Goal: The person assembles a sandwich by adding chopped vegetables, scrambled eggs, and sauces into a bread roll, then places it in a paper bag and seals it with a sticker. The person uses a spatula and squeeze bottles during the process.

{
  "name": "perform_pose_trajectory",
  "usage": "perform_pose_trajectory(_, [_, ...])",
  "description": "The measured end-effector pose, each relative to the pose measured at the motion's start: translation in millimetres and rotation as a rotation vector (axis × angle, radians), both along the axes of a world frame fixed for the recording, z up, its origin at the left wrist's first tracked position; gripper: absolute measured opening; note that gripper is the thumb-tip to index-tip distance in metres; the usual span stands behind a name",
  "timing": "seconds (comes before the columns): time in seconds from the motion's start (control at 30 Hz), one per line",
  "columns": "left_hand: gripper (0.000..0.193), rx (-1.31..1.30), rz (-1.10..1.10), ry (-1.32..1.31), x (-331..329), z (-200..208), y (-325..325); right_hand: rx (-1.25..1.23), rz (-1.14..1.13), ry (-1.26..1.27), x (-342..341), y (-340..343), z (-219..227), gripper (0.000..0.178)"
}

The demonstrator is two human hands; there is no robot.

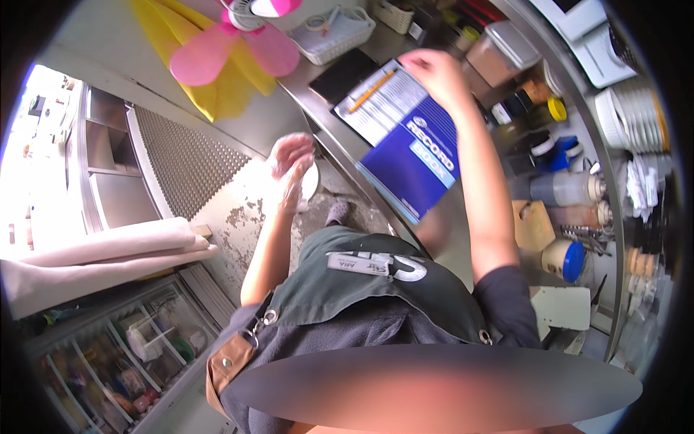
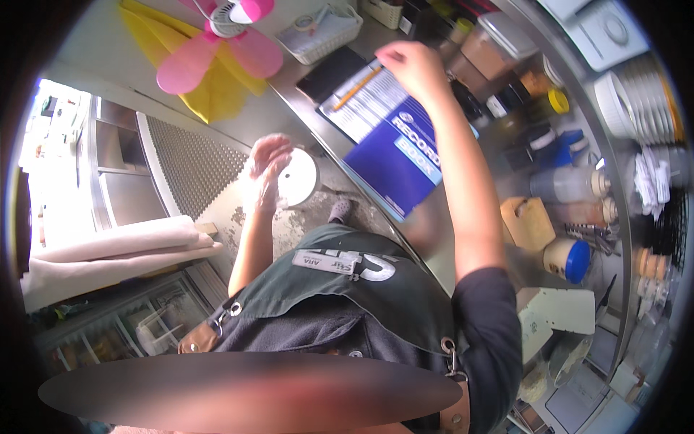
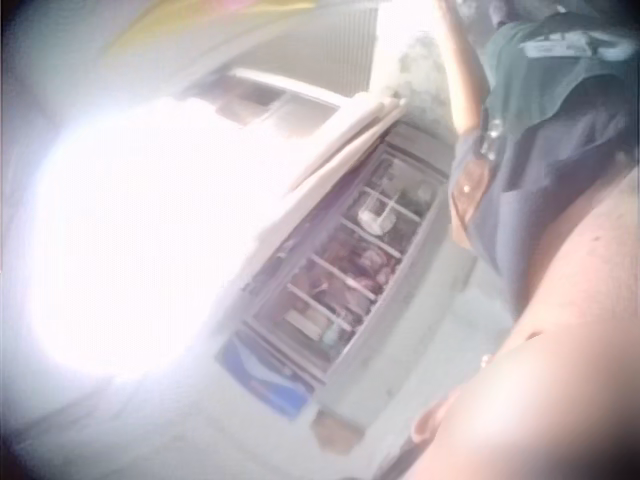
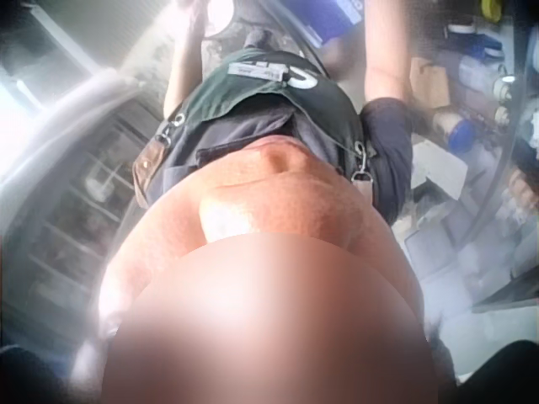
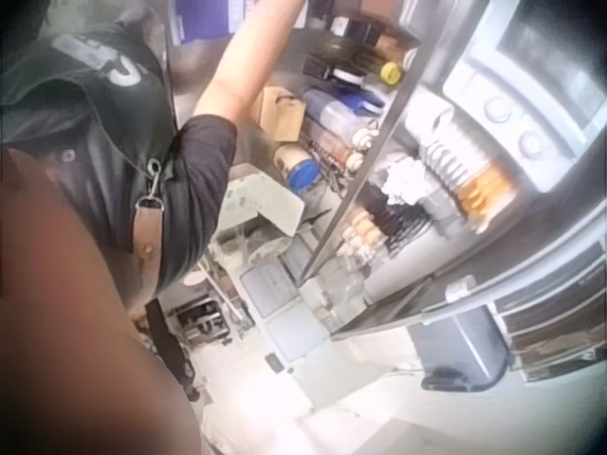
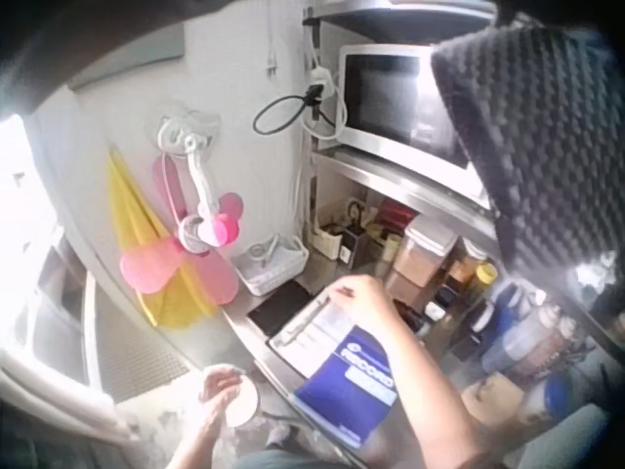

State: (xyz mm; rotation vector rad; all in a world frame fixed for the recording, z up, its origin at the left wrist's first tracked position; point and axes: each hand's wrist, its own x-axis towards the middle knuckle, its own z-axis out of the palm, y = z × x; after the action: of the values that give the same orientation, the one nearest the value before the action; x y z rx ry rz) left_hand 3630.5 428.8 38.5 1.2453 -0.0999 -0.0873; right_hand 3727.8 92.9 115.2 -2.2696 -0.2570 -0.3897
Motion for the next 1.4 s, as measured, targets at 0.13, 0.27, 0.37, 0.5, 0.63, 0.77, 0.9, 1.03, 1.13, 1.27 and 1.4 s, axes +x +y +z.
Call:
perform_pose_trajectory(0.13, [0.04,-0.05,0.06,0.043,18,-11,42,-0.383,-0.234,0.003,175,60,-23,0.024])
perform_pose_trajectory(0.27, [0.038,-0.044,0.061,0.06,39,-10,55,-0.616,-0.289,0.305,260,82,-43,0.028])
perform_pose_trajectory(0.37, [0.035,-0.073,0.024,0.08,56,-7,57,-0.644,-0.269,0.356,272,80,-45,0.028])
perform_pose_trajectory(0.5, [0.033,-0.06,-0.072,0.067,86,-6,53,-0.493,-0.289,0.32,265,63,-38,0.032])
perform_pose_trajectory(0.63, [0.035,-0.02,-0.207,-0.028,113,-6,33,-0.368,-0.294,0.234,261,46,-35,0.044])
perform_pose_trajectory(0.77, [0.033,-0.045,-0.334,0.005,129,5,7,-0.153,-0.3,0.097,246,37,-23,0.041])
perform_pose_trajectory(0.9, [0.038,-0.062,-0.395,0.069,145,31,-19,-0.016,-0.385,-0.146,185,50,13,0.03])
perform_pose_trajectory(1.03, [0.042,-0.247,-0.37,-0.012,151,61,-67,-0.261,-0.469,-0.434,72,94,33,0.013])
perform_pose_trajectory(1.13, [0.057,-0.096,-0.655,-0.018,151,77,-97,-0.345,-0.485,-0.412,-5,115,40,0.015])
perform_pose_trajectory(1.27, [0.024,-0.179,-0.546,0.039,101,85,-140,-0.198,-0.542,-0.148,-86,105,54,0.028])
perform_pose_trajectory(1.4, [0.026,0.107,-0.687,-0.132,59,96,-150,0.222,-0.569,-0.071,-175,78,76,0.016])
